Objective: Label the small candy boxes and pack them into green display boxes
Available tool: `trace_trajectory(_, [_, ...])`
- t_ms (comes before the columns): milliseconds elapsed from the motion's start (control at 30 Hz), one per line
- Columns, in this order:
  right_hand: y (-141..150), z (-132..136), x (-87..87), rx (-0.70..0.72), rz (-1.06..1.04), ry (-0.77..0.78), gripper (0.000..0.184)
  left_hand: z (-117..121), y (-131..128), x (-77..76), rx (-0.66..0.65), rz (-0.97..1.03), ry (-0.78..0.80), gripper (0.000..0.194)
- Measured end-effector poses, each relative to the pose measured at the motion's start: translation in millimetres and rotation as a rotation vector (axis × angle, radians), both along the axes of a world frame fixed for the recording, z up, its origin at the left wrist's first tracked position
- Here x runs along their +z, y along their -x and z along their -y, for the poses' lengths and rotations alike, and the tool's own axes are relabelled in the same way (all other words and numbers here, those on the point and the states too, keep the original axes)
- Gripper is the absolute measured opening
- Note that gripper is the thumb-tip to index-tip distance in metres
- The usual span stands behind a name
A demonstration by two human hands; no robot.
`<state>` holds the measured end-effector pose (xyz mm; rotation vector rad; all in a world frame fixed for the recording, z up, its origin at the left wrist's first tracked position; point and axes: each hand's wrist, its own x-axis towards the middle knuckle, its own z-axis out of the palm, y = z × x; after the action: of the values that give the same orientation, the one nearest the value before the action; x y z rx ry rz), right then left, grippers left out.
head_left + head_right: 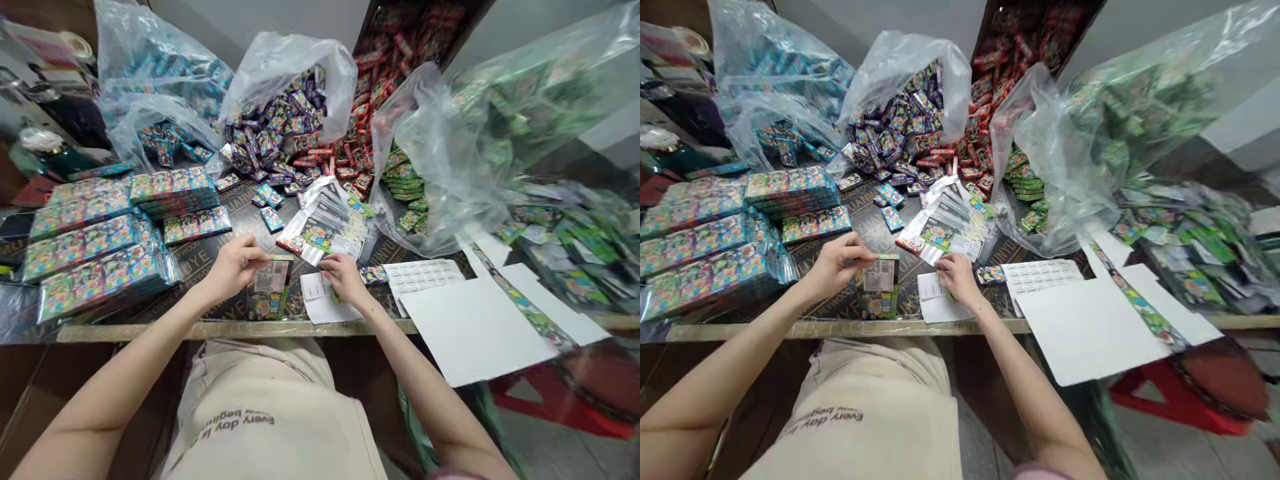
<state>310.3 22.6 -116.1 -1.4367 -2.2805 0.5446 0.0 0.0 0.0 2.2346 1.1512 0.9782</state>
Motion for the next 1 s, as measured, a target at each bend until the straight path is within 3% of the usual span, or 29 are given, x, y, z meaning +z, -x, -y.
trace_trajectory(167, [2.8,5.1,-9.0,-0.085,0.127,0.025,0.013,2.3,-1.2,1.8,0.025,-0.017,0.017,0.017])
trace_trajectory(367, [8.3,12.3,-10.0,0.046,0.112,-0.084,0.023,6.2,-2.1,-1.2,0.050,-0.021,-0.008,0.017])
trace_trajectory(533, [3.8,10.8,1.3,0.001,-0.002,0.115,0.015,7.1,-3.3,-4.0,0.077,-0.041,-0.061,0.017])
trace_trajectory(600, [3.8,2.1,16.5,-0.046,-0.078,0.228,0.010,7.4,-3.6,-3.9,0.070,-0.047,-0.076,0.017])
trace_trajectory(700, [19.0,-14.0,57.3,-0.072,-0.256,0.295,0.013,8.5,-4.1,-5.0,0.066,-0.075,-0.129,0.018])
trace_trajectory(800, [54.6,-23.1,108.7,0.070,-0.496,0.365,0.022,10.7,-4.7,-8.7,0.093,-0.130,-0.226,0.021])
trace_trajectory(867, [82.1,-24.6,136.1,0.199,-0.551,0.449,0.026,12.2,-5.0,-12.1,0.112,-0.144,-0.272,0.022])
trace_trajectory(933, [105.3,-25.2,151.6,0.305,-0.507,0.512,0.027,12.9,-4.7,-15.8,0.140,-0.119,-0.282,0.019])
trace_trajectory(1000, [120.4,-26.9,156.0,0.367,-0.419,0.550,0.027,12.4,-3.9,-19.1,0.169,-0.070,-0.263,0.014])
